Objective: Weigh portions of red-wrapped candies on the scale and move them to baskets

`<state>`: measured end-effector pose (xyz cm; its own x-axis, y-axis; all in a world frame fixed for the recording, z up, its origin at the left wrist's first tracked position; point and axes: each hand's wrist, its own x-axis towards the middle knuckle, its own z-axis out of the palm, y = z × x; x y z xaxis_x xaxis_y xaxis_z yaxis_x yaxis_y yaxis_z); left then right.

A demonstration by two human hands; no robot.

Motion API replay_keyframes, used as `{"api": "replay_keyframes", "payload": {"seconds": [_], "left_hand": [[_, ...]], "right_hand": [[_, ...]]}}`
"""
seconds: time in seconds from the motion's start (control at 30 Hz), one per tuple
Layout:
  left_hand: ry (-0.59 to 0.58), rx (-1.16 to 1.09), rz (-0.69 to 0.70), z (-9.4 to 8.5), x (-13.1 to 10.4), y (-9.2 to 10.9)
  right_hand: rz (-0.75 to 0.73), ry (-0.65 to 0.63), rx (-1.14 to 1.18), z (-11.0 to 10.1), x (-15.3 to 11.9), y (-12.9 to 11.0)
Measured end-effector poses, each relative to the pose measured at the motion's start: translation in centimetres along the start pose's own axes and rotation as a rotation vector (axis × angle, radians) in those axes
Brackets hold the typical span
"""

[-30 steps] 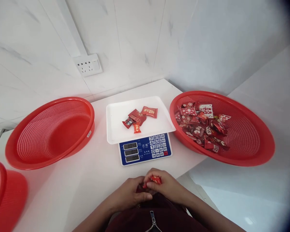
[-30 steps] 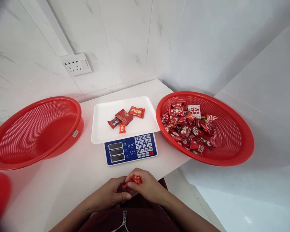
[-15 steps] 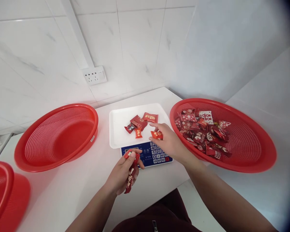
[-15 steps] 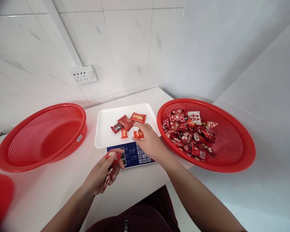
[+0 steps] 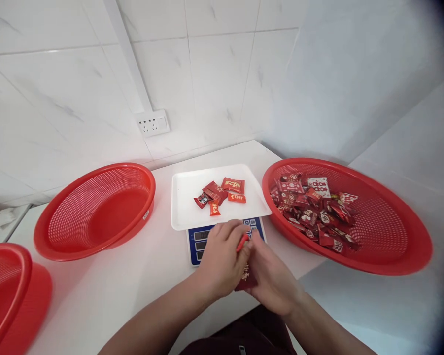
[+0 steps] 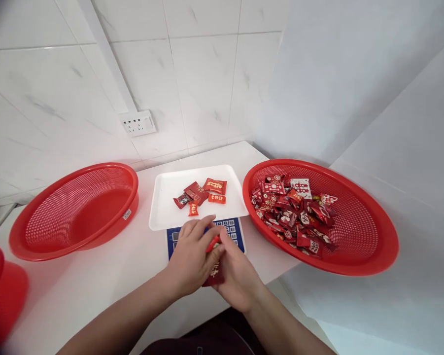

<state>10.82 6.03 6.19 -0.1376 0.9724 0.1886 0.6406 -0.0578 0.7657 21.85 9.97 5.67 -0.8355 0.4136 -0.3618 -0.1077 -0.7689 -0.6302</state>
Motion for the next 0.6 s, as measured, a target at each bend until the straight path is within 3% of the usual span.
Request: {"api": "replay_keyframes", "payload": {"seconds": [0.07, 0.13, 0.27, 0.33, 0.47, 0.6], "left_hand": [[-0.08, 0.269, 0.125, 0.4, 0.5, 0.5], [-0.153, 0.376, 0.154, 0.4, 1.1, 0.8], [-0.385, 0.248, 0.151, -1.4, 3.0, 0.5], [-0.371, 0.261, 0.137, -2.9, 4.5, -0.6], [-0.255, 0.599, -0.017, -5.0, 7.7, -4.1], [-0.229, 0.689, -0.039, -5.3, 9.6, -6.4]], "right_hand": [[-0.011, 0.097, 0.03, -0.3, 0.0, -0.5], [-0.026, 0.184, 0.043, -0.7, 0.1, -0.9], [-0.191, 0.278, 0.138, -2.0, 0.1, -2.6], [-0.338, 0.301, 0.175, -2.8, -0.1, -4.4], [-0.618, 0.391, 0.011, -4.6, -0.4, -8.5], [-0.689, 0.467, -0.17, -5.6, 0.0, -9.9]]}}
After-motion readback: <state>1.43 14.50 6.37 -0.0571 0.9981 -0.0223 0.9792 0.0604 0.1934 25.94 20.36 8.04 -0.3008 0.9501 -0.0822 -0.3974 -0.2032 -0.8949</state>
